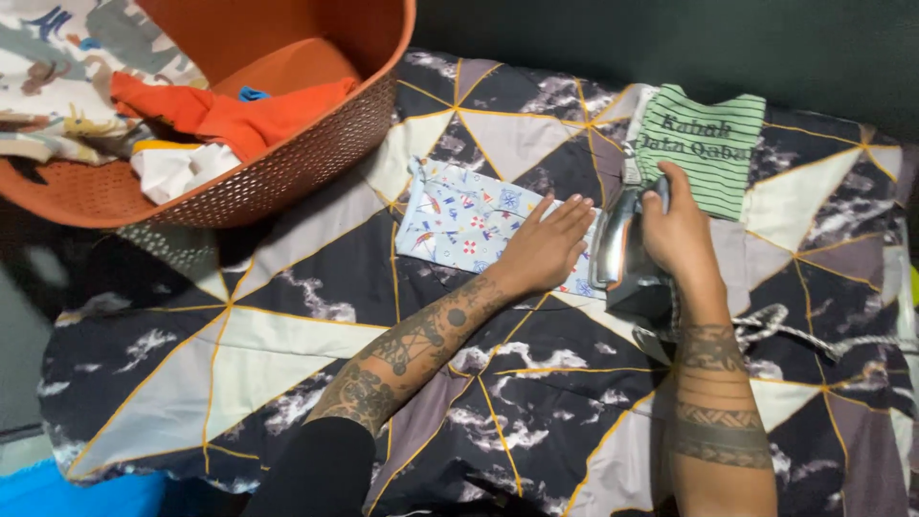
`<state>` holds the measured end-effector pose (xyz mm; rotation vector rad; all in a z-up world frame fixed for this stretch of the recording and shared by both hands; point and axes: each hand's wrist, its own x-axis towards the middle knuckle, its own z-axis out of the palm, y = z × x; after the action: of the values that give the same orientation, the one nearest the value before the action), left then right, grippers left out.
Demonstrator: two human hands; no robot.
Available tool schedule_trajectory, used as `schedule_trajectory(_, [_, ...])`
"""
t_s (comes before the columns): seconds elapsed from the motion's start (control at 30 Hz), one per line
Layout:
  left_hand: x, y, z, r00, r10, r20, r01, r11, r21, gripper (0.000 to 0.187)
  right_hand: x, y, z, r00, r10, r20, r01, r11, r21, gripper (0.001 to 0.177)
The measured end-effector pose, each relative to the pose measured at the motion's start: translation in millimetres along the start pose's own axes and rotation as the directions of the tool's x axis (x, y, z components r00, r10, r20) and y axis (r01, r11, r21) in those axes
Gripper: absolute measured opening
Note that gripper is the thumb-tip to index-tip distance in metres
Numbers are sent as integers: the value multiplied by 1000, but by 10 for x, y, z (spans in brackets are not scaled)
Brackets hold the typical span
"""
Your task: Ironing small pieces of clothing on a bed.
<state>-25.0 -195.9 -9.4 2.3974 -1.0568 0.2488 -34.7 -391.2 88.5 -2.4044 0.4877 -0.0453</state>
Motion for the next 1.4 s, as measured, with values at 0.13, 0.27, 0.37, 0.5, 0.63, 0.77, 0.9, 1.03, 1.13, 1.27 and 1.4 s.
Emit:
schedule_trajectory(0.13, [32, -91, 53, 998, 65, 25, -65, 998, -17, 51, 76, 528, 163, 965, -230, -125, 224, 973, -59, 51])
schedule_trajectory(0.27, [19, -98, 74, 991, 98, 90, -98, 995, -13, 54, -480, 394, -10, 951, -301, -68, 289, 946, -150, 51])
schedule_trajectory(0.37, [45, -105, 40, 991, 80, 109, -75, 996, -42, 55, -733, 291, -80, 997, -72, 40, 74, 995, -63, 51])
schedule_trajectory(0.5, [17, -216, -86, 986, 85, 143, -74, 994, -81, 66, -847, 131, -188, 996, -32, 84, 33, 999, -15, 52])
schedule_trajectory(0.63, [37, -542, -544, 914, 274, 299, -223, 955, -195, 94, -627, 163, -119, 994, -80, 78, 80, 997, 5, 52])
schedule_trajectory(0.77, [-76, -922, -1138, 648, 456, 610, 81, 755, -650, 106, -379, 378, 19, 990, -141, 9, 141, 989, 40, 54])
schedule_trajectory(0.9, [-405, -1279, -1151, 914, 164, 370, 309, 308, -900, 112, -393, 307, 24, 951, -305, -44, 307, 950, 63, 52])
schedule_trajectory(1.03, [-693, -1203, -1179, 943, -261, 207, 316, 504, -804, 68, -830, -443, -166, 989, -54, 137, 39, 994, 106, 54])
schedule_trajectory(1.13, [-875, -1210, -1128, 903, -428, -45, 388, 854, -348, 44, -898, -667, 26, 981, -82, 174, 66, 993, 93, 54])
schedule_trajectory(1.27, [-938, -1252, -924, 923, -310, -228, 314, 949, -21, 43, -878, -1038, 426, 919, -336, 207, 305, 937, 169, 50])
schedule_trajectory(1.4, [-989, -1384, -809, 874, -341, -347, 327, 940, -101, 48, -805, -1451, 821, 878, -231, 420, 154, 966, 207, 50])
